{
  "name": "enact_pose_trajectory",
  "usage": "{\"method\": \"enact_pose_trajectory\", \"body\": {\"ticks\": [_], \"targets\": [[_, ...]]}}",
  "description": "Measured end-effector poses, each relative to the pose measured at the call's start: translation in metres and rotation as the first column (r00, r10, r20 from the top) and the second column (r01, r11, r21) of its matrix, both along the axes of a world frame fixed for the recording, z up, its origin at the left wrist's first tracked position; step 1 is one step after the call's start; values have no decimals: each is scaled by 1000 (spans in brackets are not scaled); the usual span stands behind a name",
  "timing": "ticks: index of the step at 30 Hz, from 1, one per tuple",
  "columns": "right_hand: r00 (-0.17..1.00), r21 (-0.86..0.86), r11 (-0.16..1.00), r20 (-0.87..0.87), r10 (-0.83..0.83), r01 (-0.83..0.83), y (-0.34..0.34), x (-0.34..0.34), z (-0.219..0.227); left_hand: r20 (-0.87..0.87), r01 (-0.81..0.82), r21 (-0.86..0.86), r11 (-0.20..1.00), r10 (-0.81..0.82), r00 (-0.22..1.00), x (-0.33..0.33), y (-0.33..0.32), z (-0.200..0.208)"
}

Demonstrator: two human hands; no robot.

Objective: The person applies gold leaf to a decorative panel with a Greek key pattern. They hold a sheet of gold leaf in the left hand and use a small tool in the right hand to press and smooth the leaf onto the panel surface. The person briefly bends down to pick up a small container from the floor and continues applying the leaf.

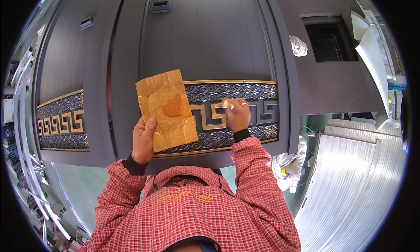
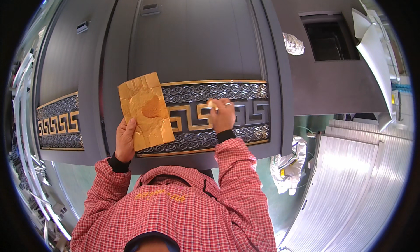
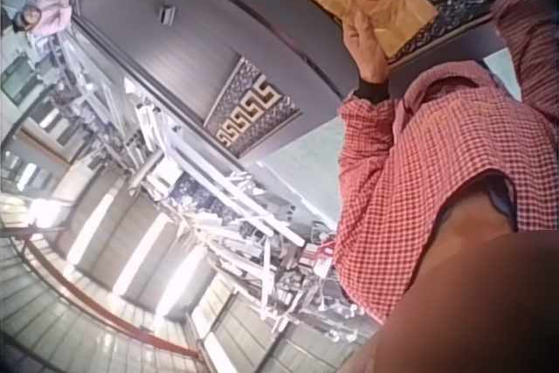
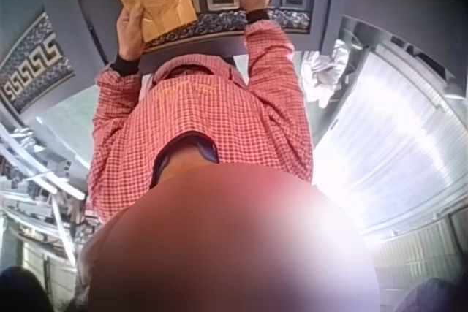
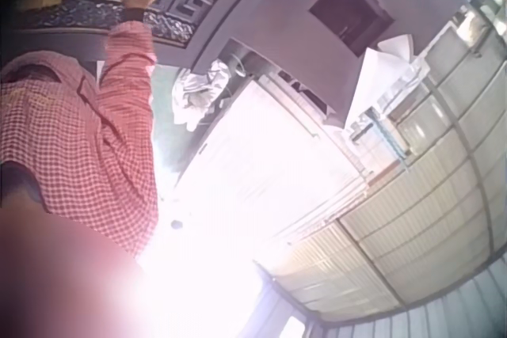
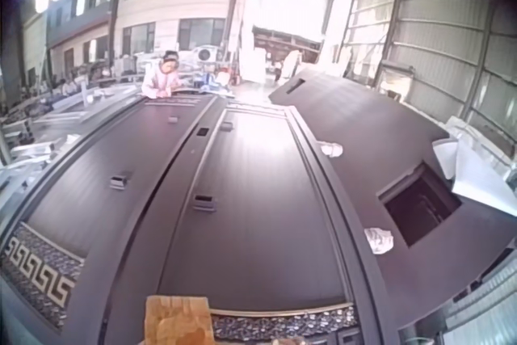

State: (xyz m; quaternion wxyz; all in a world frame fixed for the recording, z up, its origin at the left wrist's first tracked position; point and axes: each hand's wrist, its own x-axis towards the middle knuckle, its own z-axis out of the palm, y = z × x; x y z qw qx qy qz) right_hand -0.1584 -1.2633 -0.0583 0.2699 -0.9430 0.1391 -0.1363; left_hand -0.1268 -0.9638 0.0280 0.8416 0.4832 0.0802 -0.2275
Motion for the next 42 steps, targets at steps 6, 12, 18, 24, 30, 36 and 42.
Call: {"method": "enact_pose_trajectory", "body": {"ticks": [6, 12, 18, 24, 30, 36, 42], "targets": [[998, -22, 998, -32, 58, -59, 8, 1, -6, 6, 12, 22, 1000, -12, 1000, 2, -1, 3], [994, -56, 992, -1, -112, 112, -26, -9, -9, 7, 12, 9, 1000, -12, 1000, 2, -1, 1], [999, -23, 999, -25, 32, -33, 2, -1, -10, 20, 23, 5, 1000, -23, 1000, 3, -5, 3], [992, -72, 990, -26, -126, 124, -31, -10, -12, 26, 12, 6, 1000, -12, 1000, 3, -2, 3], [996, 19, 996, 23, -89, 88, -16, -7, -9, 22, 12, -4, 1000, -12, 1000, 2, -5, 3], [991, -43, 990, 3, -135, 135, -36, -11, -15, 28, -1, 18, 1000, 1, 1000, 1, -3, 7], [998, -21, 1000, -55, -6, 4, -28, -6, -9, 19, -12, 2, 1000, 12, 1000, -2, -8, 5]]}}
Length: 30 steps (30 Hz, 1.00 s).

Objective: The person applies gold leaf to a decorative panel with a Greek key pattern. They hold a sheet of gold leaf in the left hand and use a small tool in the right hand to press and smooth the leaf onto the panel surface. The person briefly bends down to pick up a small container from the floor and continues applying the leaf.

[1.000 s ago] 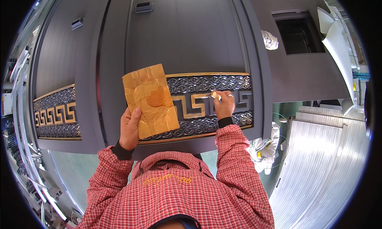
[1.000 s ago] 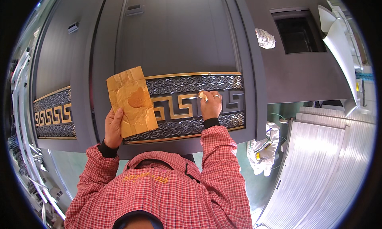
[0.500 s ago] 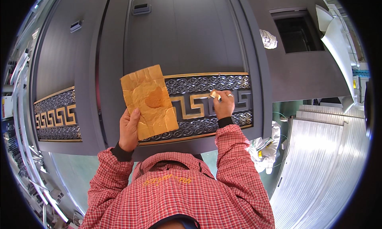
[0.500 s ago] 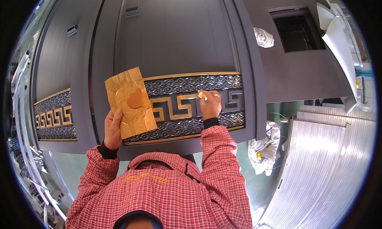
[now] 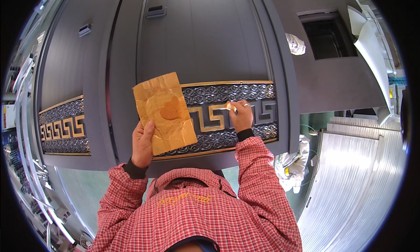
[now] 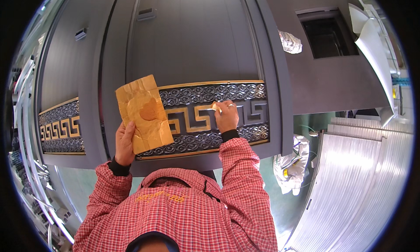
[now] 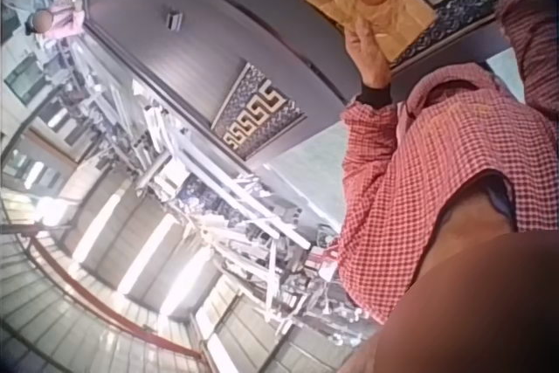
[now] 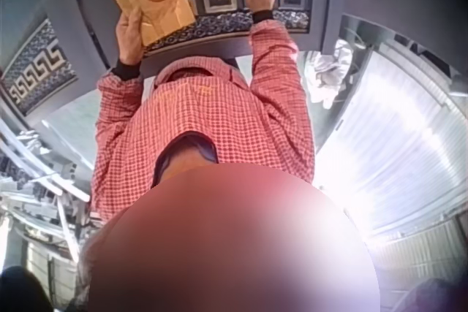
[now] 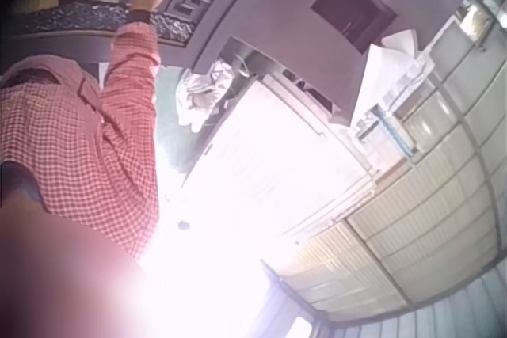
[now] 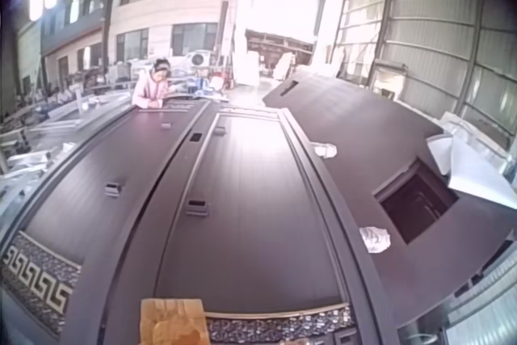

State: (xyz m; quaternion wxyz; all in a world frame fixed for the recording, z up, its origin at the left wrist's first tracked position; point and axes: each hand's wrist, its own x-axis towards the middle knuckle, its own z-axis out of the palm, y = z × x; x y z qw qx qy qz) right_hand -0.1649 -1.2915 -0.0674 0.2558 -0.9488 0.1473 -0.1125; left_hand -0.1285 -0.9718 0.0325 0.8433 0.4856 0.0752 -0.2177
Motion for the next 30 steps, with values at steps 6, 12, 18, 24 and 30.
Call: {"method": "enact_pose_trajectory", "body": {"ticks": [6, 12, 18, 24, 30], "targets": [[985, 7, 991, 102, -137, 137, -25, -2, 26, 5, -18, 3, 1000, 18, 1000, -6, -7, 2], [977, 368, 929, 208, -35, -45, -7, 11, 104, 4, -40, 0, 999, 40, 999, -16, -25, -1], [933, 320, 882, 221, 285, -345, 44, -5, 169, -14, -58, -54, 997, 57, 998, -34, -38, 2], [865, 87, 871, 205, 459, -483, 75, -25, 177, 14, 3, -67, 998, -2, 1000, -58, -36, 2], [938, 156, 929, 154, 312, -335, 53, -49, 185, 17, -25, -29, 999, 25, 1000, -72, -16, -1]]}}
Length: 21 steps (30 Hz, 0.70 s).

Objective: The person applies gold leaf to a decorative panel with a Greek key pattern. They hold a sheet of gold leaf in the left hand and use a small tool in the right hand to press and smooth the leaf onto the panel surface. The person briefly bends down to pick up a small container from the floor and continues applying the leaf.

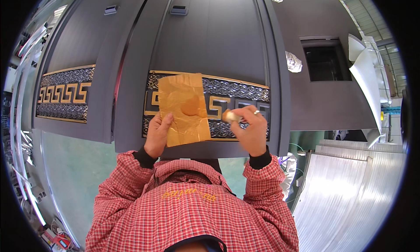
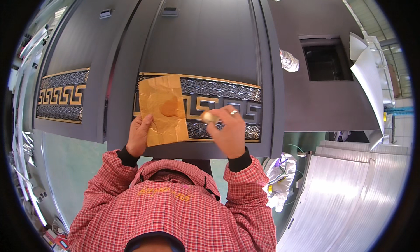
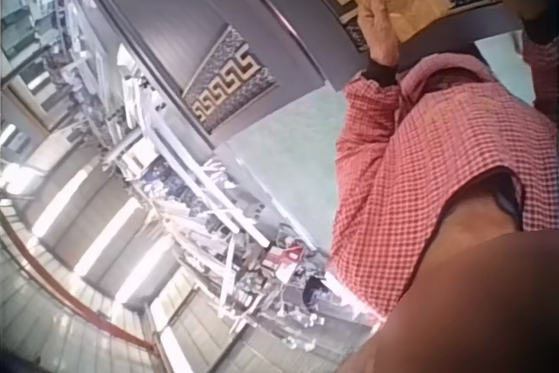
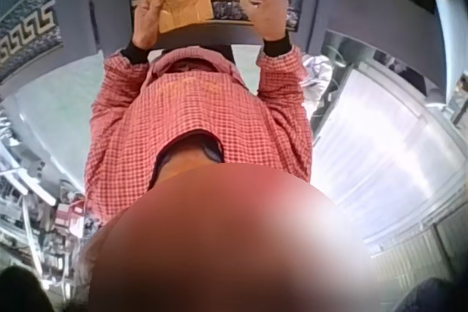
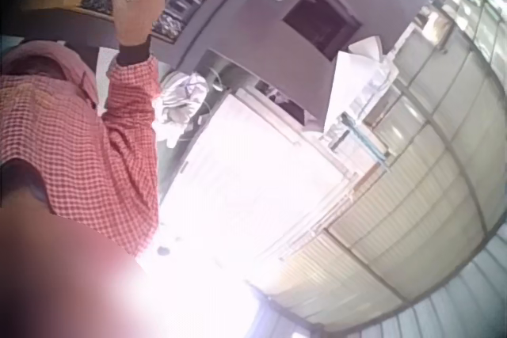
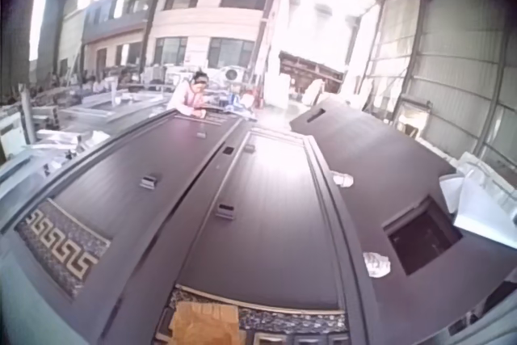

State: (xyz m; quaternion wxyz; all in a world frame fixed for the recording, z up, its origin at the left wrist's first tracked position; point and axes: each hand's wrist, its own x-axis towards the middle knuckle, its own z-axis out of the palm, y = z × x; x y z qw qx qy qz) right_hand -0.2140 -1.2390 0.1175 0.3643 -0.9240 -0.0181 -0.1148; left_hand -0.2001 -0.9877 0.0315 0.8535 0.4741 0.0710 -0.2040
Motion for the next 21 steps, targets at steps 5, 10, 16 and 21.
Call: {"method": "enact_pose_trajectory", "body": {"ticks": [5, 10, 16, 21], "targets": [[972, 9, 973, -56, -230, 231, -50, 1, -86, 13, -86, -5, 996, 86, 996, -3, 6, 9], [973, -63, 971, -23, -232, 230, -67, 22, -162, 46, -123, 27, 992, 121, 992, -1, 7, 8], [972, -115, 969, -60, -225, 217, -70, 48, -184, 43, -180, 27, 983, 178, 983, 9, -2, 17], [979, -141, 984, -159, -131, 109, -77, 27, -192, 35, -164, 32, 986, 163, 986, 15, -10, 18]]}}
